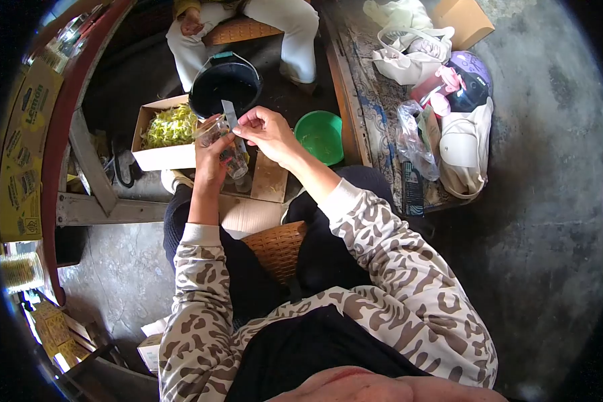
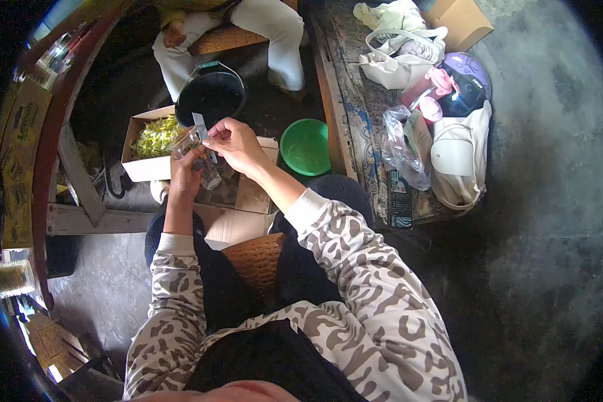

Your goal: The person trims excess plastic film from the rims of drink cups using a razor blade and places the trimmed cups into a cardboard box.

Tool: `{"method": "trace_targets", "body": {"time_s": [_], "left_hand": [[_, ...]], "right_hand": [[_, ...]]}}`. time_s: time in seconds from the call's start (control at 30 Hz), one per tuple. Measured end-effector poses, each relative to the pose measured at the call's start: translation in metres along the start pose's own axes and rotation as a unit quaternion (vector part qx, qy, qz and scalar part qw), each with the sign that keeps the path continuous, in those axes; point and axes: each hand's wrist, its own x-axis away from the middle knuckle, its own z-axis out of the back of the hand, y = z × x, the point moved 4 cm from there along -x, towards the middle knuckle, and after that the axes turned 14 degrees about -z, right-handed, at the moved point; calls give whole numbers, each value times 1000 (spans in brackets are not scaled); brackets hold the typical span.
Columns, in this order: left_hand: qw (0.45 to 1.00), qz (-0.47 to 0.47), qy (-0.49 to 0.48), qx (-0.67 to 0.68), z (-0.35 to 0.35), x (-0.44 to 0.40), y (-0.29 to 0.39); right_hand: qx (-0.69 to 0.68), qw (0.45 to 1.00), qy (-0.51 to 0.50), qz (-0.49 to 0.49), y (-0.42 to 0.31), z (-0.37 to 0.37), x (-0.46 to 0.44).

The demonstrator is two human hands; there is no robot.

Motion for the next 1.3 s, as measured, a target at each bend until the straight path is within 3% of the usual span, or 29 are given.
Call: {"method": "trace_targets", "body": {"time_s": [0.07,0.3,0.37,0.7,0.87,1.03,1.3], "left_hand": [[1000,-12,-11,-16,-2,0,-2],[996,3,-46,-74,-11,6,6],[990,-59,-76,-106,-15,6,9],[935,-133,-98,-314,2,-1,-3],[883,-194,-116,-412,3,1,-3],[901,-170,-101,-386,10,-3,0],[897,-167,-87,-399,11,-2,9]], "right_hand": [[43,997,34,47,5,4,-7],[-1,998,61,33,11,11,-10],[98,988,100,68,2,16,-3],[164,960,169,154,-15,24,9],[326,886,225,244,-24,16,26],[456,808,222,300,-20,4,31],[511,747,228,358,-21,-8,37]]}}
